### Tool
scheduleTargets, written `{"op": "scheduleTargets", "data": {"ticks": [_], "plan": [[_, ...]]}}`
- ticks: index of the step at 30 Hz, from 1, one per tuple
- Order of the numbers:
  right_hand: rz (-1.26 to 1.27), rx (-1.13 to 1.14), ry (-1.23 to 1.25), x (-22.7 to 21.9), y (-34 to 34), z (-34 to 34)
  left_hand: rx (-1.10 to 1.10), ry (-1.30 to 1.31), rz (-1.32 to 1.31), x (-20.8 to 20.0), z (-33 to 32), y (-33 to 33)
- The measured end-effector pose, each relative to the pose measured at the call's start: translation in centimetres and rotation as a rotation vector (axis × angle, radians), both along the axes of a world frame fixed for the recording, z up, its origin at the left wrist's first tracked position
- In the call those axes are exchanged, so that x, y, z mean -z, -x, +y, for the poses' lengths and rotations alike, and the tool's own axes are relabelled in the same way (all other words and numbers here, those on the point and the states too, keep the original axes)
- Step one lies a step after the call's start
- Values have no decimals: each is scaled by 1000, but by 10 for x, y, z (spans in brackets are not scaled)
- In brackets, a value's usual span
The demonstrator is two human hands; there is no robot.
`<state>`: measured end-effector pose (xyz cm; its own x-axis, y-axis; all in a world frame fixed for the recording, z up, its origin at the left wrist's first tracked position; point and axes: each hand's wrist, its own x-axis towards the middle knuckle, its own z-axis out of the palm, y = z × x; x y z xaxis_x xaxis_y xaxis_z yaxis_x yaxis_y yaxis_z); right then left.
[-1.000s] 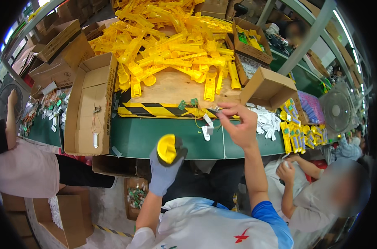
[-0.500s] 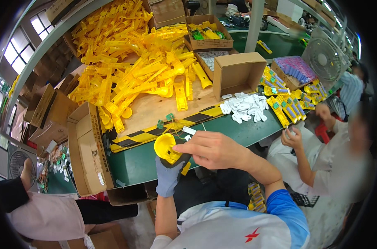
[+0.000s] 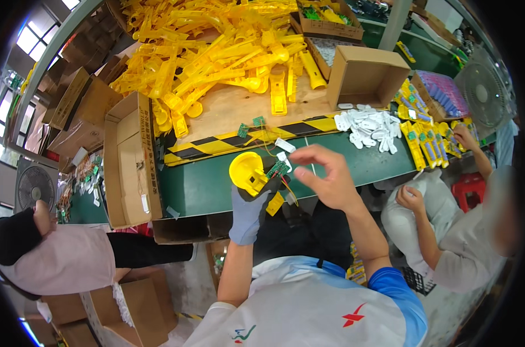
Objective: Assemble electronic components into yellow plastic housings on a factory assembly line.
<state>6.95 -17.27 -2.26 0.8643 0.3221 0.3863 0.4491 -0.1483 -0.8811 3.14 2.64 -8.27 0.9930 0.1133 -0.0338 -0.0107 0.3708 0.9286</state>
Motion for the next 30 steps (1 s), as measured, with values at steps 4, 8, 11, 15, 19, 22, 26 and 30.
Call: {"op": "scheduleTargets", "data": {"ticks": [4, 8, 11, 15, 19, 22, 26, 30], "plan": [[255, -162, 129, 7, 14, 19, -132, -47, 34, -4, 3, 10], [199, -114, 102, 27, 24, 19, -107, -32, 109, -27, 1, 14], [129, -24, -71, 31, 17, 16, -45, -144, 112, -1, 7, 13], [84, -72, -163, 28, 10, 20, -127, -99, 49, 13, 7, 15], [390, -142, -268, 26, 13, 20, -147, -270, -36, 27, 19, 14], [499, -158, -291, 22, 19, 4, -235, -314, 15, 36, 16, 21], [509, -150, -297, 17, 27, -12, -245, -336, -9, 41, 6, 37], [469, -87, -190, 17, 31, -18, -236, -372, 34, 15, -15, 48]]}}
